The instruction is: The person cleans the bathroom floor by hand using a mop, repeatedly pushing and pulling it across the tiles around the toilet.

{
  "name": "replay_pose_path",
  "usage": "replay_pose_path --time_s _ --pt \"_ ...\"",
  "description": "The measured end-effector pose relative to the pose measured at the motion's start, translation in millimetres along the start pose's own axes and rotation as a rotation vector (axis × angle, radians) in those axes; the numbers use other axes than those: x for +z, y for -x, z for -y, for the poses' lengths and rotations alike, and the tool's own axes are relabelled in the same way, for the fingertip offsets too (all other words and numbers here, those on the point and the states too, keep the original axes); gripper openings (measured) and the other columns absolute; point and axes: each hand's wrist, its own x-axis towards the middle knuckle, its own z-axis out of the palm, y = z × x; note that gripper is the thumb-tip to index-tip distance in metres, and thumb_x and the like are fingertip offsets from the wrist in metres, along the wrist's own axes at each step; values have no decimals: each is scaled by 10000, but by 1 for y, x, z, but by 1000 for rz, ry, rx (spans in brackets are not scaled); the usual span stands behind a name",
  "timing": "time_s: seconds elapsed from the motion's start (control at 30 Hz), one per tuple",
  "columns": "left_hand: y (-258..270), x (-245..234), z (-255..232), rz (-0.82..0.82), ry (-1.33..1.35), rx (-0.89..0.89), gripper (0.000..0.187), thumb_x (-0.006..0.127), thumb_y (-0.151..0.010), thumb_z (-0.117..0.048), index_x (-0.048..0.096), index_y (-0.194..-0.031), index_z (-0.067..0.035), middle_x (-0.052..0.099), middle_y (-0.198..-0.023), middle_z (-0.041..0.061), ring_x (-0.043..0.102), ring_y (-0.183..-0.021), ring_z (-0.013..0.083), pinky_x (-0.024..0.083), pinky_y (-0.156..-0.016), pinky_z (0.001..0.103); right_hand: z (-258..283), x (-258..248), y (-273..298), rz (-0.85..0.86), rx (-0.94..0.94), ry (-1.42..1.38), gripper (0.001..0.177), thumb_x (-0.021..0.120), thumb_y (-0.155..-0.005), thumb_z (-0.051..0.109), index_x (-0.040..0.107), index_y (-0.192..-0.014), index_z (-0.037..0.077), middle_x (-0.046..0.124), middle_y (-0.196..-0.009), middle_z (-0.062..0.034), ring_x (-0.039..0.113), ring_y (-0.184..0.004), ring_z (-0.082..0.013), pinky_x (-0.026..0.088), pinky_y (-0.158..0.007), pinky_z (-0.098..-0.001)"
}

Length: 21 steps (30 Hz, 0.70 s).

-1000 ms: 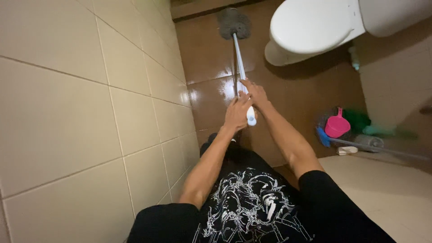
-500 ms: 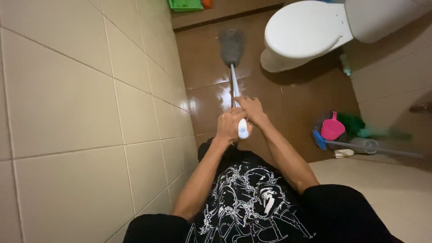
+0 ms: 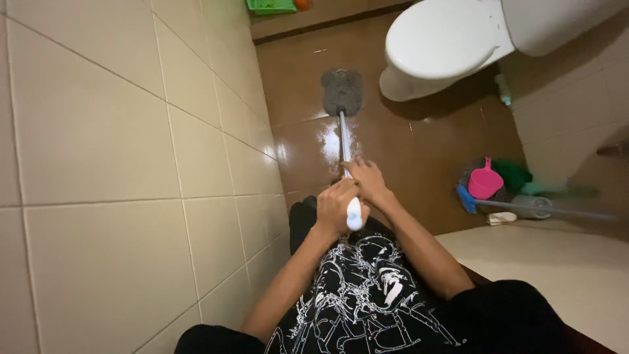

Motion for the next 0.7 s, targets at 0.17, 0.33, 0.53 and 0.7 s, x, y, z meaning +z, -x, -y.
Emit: replay_pose_path --time_s 0.17,0.33,0.53,0.7 --pt "5 25 22 66 -18 -6 205 716 -735 -223 655 -824 -49 702 -1049 148 710 -781 334 583 -680 432 -29 21 -15 -44 -30 -58 534 632 -916 326 552 -1399 112 608 -1346 -231 505 -1324 -436 373 -1075 -555" --pt "-22 45 53 70 -54 9 272 750 -740 -268 664 -891 -59 699 -1127 139 711 -861 356 586 -746 437 -66 34 -49 -175 -62 -144 531 629 -930 335 560 -1410 118 612 -1368 -256 539 -1329 -438 412 -1060 -519" --pt "-54 70 102 197 -91 -13 371 793 -747 -318 667 -994 -73 681 -1175 138 690 -934 388 570 -811 472 -105 43 -103 -222 -30 -278 540 657 -905 308 588 -1410 128 621 -1370 -259 571 -1243 -481 453 -1050 -516" --pt "-75 89 138 199 -76 11 347 772 -780 -288 647 -1040 -95 670 -1198 131 695 -1004 372 569 -855 492 -116 29 -143 -154 70 -331 521 652 -894 312 583 -1388 161 610 -1406 -207 602 -1185 -433 466 -1003 -512"
